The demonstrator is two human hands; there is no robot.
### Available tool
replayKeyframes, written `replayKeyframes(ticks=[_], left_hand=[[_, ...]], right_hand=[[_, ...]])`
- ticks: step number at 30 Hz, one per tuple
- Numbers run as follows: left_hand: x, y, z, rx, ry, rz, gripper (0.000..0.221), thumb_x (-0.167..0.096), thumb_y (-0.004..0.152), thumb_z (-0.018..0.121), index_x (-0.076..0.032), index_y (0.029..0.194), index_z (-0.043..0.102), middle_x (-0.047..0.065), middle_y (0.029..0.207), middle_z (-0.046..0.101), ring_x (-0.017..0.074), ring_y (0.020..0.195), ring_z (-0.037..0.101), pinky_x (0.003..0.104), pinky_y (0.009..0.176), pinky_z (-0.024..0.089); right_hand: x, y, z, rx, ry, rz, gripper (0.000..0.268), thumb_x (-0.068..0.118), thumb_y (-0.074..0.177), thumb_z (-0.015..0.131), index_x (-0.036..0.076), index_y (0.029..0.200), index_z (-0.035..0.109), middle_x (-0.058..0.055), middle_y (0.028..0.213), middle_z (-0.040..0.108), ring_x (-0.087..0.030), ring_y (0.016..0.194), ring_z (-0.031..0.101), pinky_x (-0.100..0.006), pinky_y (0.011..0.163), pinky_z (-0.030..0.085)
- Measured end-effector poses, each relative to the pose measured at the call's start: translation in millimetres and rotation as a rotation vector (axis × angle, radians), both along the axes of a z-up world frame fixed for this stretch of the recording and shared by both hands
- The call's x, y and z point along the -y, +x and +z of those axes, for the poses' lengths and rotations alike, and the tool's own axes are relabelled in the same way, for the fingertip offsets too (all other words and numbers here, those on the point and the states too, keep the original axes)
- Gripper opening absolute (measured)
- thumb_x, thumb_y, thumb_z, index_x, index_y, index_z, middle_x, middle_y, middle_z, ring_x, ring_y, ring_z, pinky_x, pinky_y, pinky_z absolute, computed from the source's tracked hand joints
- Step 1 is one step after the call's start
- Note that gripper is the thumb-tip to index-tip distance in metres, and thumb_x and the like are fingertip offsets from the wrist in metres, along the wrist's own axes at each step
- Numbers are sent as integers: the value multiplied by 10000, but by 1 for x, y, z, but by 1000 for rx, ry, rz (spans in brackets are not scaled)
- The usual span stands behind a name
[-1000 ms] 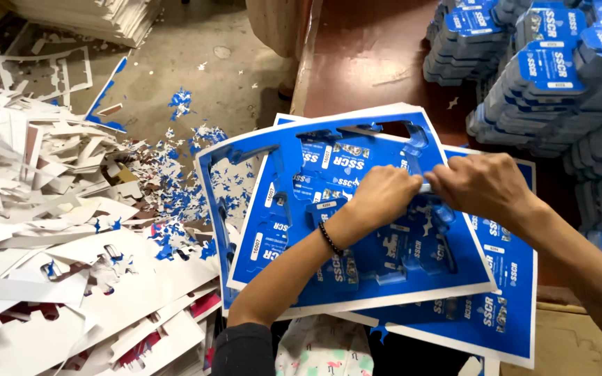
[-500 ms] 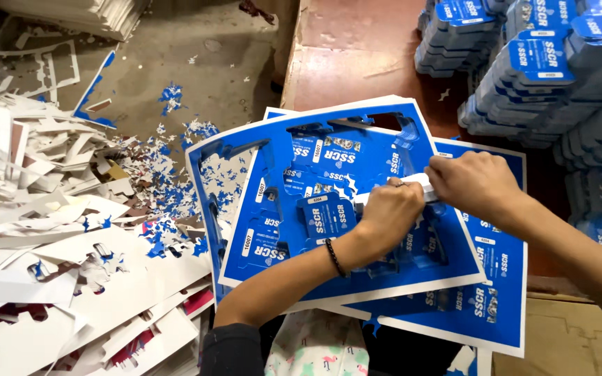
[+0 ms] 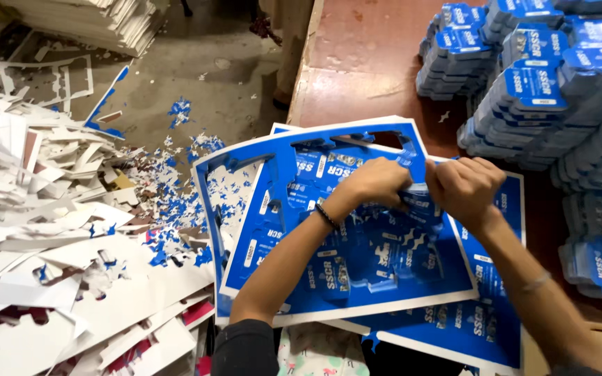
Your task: The person removes blue printed cards from a large die-cut white sheet by hand, placing the cards into a stack and setting the remaining waste sheet aside.
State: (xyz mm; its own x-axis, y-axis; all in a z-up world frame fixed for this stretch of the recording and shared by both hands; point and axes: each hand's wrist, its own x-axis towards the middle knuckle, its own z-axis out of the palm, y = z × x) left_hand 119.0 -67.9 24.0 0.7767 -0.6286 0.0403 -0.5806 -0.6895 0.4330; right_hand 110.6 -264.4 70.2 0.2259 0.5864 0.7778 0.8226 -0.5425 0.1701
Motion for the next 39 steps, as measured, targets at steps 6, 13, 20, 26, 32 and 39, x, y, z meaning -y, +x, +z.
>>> replayKeyframes(ticks=[6,13,20,26,32,39], left_hand=[[-16,40,-26,-553,-224,-80,424,-426,745,851,-58,947,795,64,822,771,184,723,692,366,643,522],[-20,45,-40,-616,-264,-90,491,-433,759,831,-22,1025,797,74,888,791,155,789,714,315,700,535],[-17,54,-41,-651,-310,-232,487,-433,768,814,-36,1048,783,50,882,808,153,798,755,301,723,564],[-15,44,-40,-638,-379,-81,450,-432,780,820,-23,968,795,83,846,800,184,763,754,323,667,573],[8,14,-8,-205,-243,339,309,-311,795,784,-25,908,753,183,821,758,321,772,755,412,716,589],[-1,-14,20,149,-77,558,127,-146,837,690,-54,872,771,184,886,757,323,860,758,417,762,610]], right_hand=[[-25,36,-2,-489,60,-102,325,252,1015,713,75,750,652,-114,566,548,-225,440,516,-357,459,384],[-14,29,42,-523,-394,-102,397,333,755,782,48,1022,714,-135,889,743,-309,768,731,-397,608,555],[0,-9,5,-368,-133,-41,181,43,859,745,60,1034,705,-104,1014,768,-251,845,757,-337,684,589],[-17,-6,-25,-243,141,-63,118,-21,938,725,19,1043,690,-125,1013,752,-251,854,757,-322,703,586],[-37,13,-8,-366,273,-160,94,-27,940,735,16,1008,688,-160,939,732,-287,759,718,-369,665,542],[-54,18,2,-613,263,-338,74,83,955,744,28,991,712,-177,826,710,-325,717,701,-432,683,528]])
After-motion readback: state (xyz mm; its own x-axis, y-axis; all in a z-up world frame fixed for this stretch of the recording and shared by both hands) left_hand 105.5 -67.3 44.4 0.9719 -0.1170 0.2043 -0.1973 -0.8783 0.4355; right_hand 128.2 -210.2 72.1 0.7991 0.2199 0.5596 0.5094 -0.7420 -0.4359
